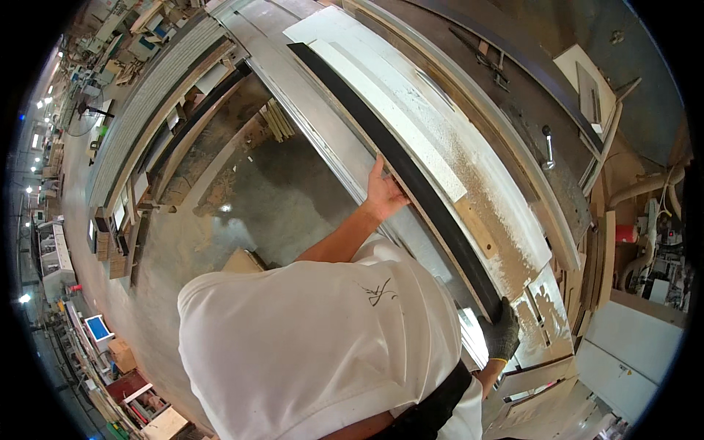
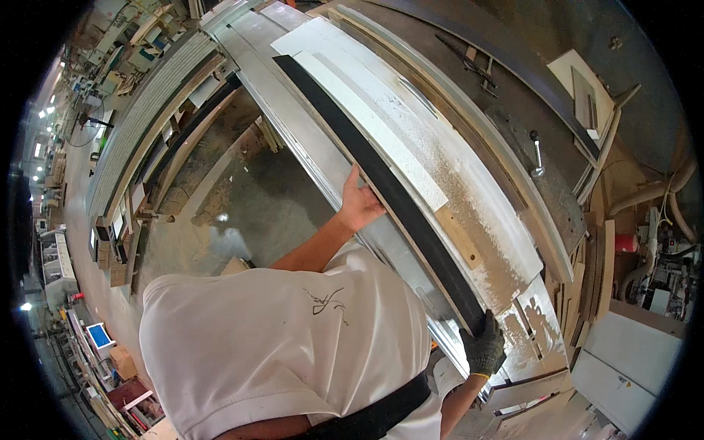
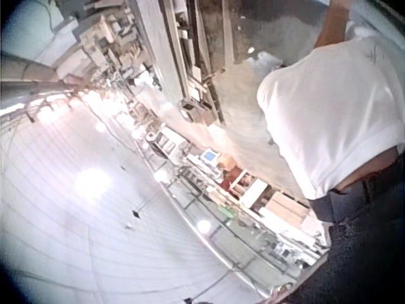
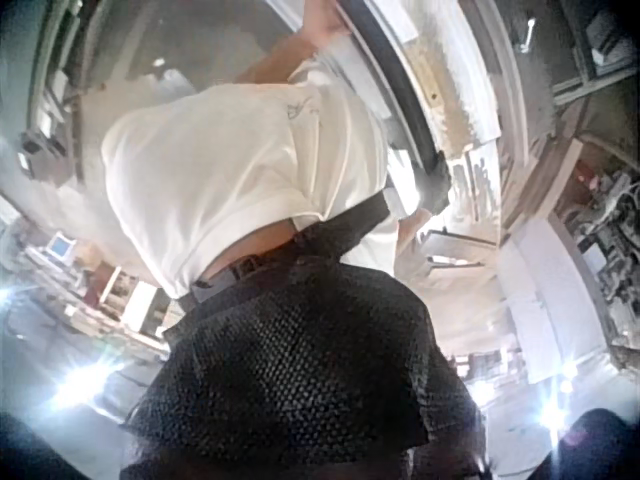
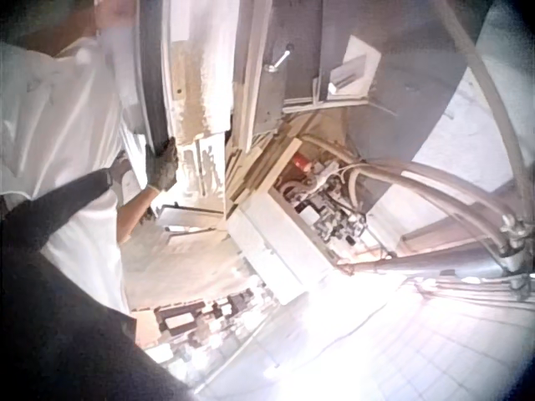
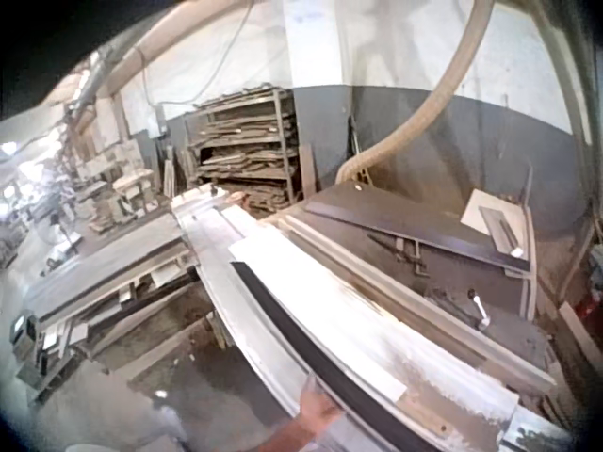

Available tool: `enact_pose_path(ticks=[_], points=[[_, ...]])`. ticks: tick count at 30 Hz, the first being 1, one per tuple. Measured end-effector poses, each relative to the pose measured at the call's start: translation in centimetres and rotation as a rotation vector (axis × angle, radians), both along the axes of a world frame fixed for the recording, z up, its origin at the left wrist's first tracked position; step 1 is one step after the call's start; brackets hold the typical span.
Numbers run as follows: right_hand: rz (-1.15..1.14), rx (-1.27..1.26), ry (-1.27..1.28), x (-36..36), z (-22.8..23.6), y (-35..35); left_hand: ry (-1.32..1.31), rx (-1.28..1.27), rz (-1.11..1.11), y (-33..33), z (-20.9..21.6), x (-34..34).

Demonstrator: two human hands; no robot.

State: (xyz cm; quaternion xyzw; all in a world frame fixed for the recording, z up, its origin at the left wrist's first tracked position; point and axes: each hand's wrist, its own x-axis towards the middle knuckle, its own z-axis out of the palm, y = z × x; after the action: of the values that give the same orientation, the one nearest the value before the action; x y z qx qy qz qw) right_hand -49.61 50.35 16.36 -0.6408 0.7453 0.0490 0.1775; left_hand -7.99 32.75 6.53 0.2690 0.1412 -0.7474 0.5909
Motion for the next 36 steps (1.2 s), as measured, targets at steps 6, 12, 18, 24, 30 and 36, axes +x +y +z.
enact_pose_path(ticks=[6,12,18,24,30,36], points=[[-0.202,0.396,-0.535,-2.5,0.1,-0.6,0.076,-0.135,0.032,-1.5,-2.7,-1.3],[0.049,-0.053,-0.269,-1.9,1.0,-1.3,-0.088,-0.12,0.038,-1.7,-1.7,-3.5],[0.198,-0.303,0.119,-0.3,4.7,-1.1,-0.062,-0.161,-0.135,-1.3,1.0,-8.5],[0.161,-0.285,0.021,-6.6,8.0,-0.1,-0.252,-0.126,-0.501,-2.2,2.3,-11.5],[0.131,-0.354,0.09,-11.2,12.3,-0.2,-1.017,-0.484,-0.536,-6.0,0.7,-6.7],[0.109,-0.462,-0.034,-13.1,14.3,-3.2,-2.054,-0.182,0.125,-21.3,-2.9,7.9]])
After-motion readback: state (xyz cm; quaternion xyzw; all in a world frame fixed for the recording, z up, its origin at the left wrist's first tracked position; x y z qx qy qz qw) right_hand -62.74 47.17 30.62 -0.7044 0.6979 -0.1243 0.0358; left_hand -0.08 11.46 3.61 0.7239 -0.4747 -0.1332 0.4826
